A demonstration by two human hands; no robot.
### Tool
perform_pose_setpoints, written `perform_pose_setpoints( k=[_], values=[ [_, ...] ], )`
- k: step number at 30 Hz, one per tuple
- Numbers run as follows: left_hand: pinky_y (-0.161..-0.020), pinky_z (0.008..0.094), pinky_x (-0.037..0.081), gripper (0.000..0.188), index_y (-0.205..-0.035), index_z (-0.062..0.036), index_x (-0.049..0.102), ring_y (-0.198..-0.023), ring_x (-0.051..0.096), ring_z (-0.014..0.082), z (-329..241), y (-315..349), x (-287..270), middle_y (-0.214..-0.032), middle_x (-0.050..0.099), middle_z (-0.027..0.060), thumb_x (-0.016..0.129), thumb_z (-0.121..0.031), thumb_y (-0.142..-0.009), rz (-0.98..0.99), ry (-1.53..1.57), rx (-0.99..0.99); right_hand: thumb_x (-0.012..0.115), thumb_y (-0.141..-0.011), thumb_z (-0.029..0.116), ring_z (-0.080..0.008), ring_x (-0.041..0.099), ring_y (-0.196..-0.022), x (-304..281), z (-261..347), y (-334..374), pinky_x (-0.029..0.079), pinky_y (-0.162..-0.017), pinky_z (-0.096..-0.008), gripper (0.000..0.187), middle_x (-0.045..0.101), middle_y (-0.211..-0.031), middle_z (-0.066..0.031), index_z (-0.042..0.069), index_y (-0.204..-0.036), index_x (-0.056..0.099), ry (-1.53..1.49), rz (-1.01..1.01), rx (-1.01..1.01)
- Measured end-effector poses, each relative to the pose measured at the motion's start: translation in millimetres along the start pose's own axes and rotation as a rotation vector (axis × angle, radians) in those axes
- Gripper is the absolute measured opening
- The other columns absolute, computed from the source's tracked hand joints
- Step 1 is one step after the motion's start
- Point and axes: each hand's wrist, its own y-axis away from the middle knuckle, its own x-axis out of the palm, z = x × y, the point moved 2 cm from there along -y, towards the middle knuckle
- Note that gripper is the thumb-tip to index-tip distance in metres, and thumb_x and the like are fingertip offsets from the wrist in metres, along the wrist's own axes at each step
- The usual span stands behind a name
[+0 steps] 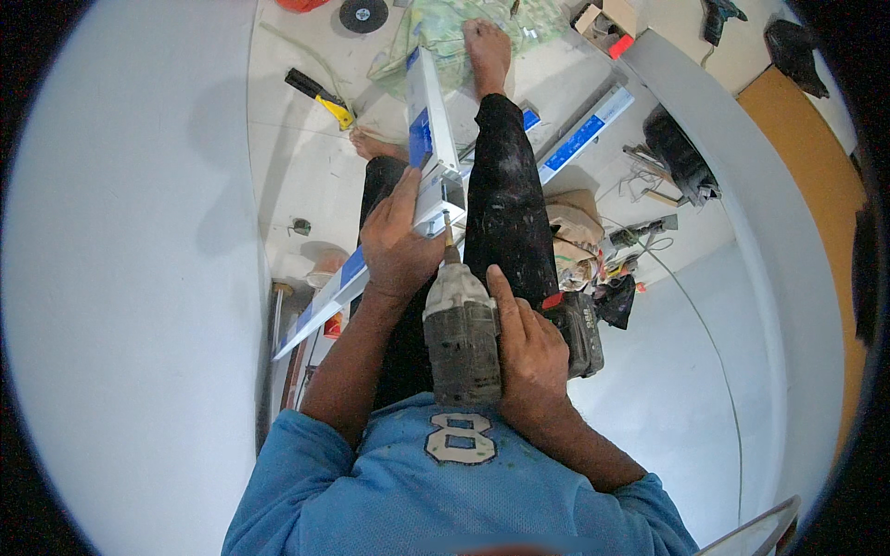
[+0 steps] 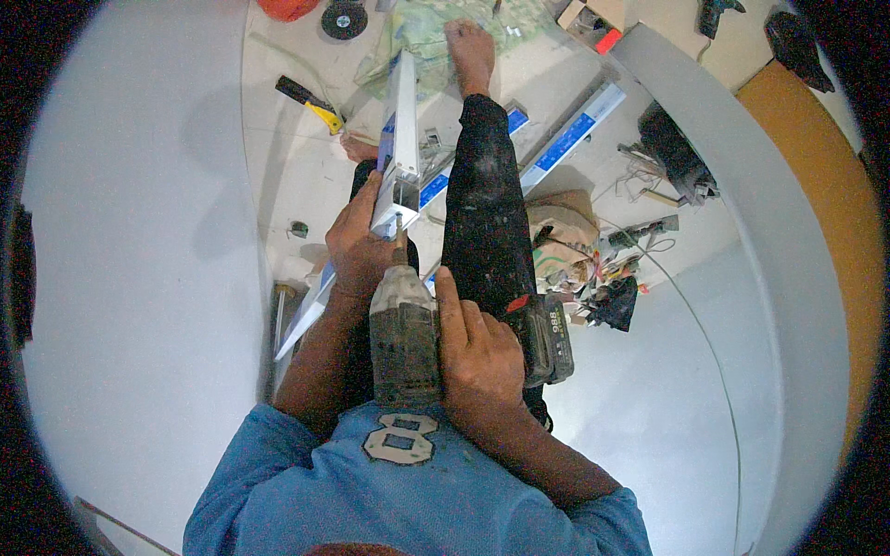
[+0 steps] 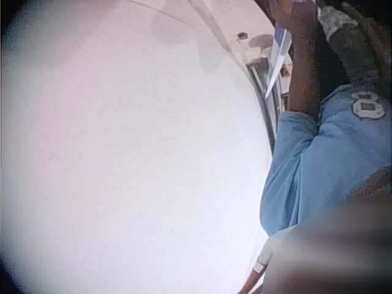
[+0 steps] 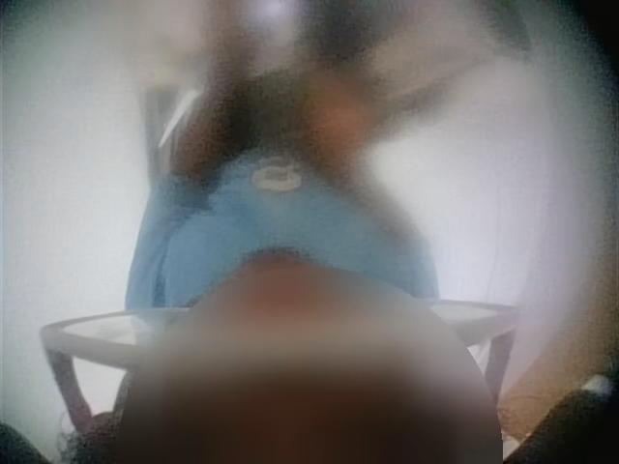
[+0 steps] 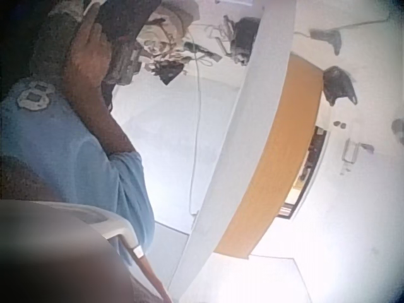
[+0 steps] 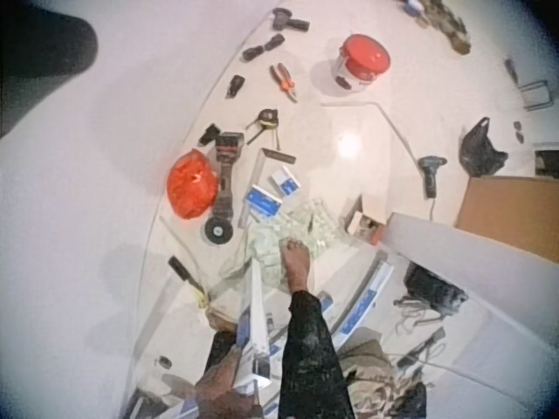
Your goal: The person assembles a metal frame by connecting long aluminum profiles with corner brackets. They use a cordless drill to drive screws into the joints, securing the pieces together on the floor.
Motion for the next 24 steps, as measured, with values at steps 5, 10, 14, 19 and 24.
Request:
perform_pose_setpoints(
  k=[5,10,14,19,24],
  values=[
    [-0.103,0.0492,0.063,0.081,-0.145,0.0084,0.063,-0.118,0.078,0.0429,-2.4,0.7,0.3,-0.137,0.073,0.0318,0.095,-0.023,-0.077,0.020,0.006,-0.059,0.071,-0.089,0.009,-0.0354,0.072,-0.107,-2.2,5.8,-7.2,0.060,-0.092,-0.0464,0.093,0.066,-0.118,-0.0198,-0.005,-0.172,0.031,-0.052,0.077,0.045],
    [-0.105,0.0494,0.062,0.079,-0.145,0.0079,0.063,-0.121,0.077,0.0430,-3.5,-0.2,-1.0,-0.137,0.073,0.0317,0.094,-0.017,-0.076,0.008,0.022,-0.074,0.082,-0.091,0.019,-0.0426,0.071,-0.122,-6.3,1.9,-3.9,0.058,-0.106,-0.0509,0.098,0.067,-0.135,-0.0267,0.003,-0.174,0.031,-0.120,0.176,0.164],
    [-0.104,0.0490,0.063,0.073,-0.144,0.0055,0.066,-0.121,0.077,0.0440,0.6,-5.0,-5.8,-0.135,0.075,0.0309,0.091,-0.015,-0.079,-0.112,-0.002,-0.017,0.084,-0.096,0.018,-0.0414,0.071,-0.130,-17.7,-5.8,-2.5,0.057,-0.111,-0.0474,0.088,0.068,-0.145,-0.0286,0.003,-0.170,0.040,-0.277,0.114,0.256],
    [-0.101,0.0493,0.064,0.065,-0.142,0.0055,0.067,-0.119,0.077,0.0458,1.0,-6.5,-10.1,-0.133,0.075,0.0307,0.087,-0.009,-0.082,-0.105,0.084,-0.047,0.084,-0.093,0.017,-0.0389,0.075,-0.127,-27.1,-38.8,-67.3,0.059,-0.106,-0.0463,0.069,0.075,-0.136,-0.0270,0.002,-0.154,0.056,-0.484,-0.066,0.280],
    [-0.102,0.0492,0.063,0.065,-0.141,0.0053,0.069,-0.118,0.077,0.0453,0.0,-6.0,-13.6,-0.132,0.075,0.0307,0.086,-0.009,-0.080,-0.141,0.109,-0.077,0.094,-0.090,0.028,-0.0256,0.073,-0.100,7.2,-84.7,-177.7,0.058,-0.087,-0.0388,0.049,0.077,-0.113,-0.0163,-0.001,-0.124,0.072,-0.620,-0.119,0.309]
  ],
)
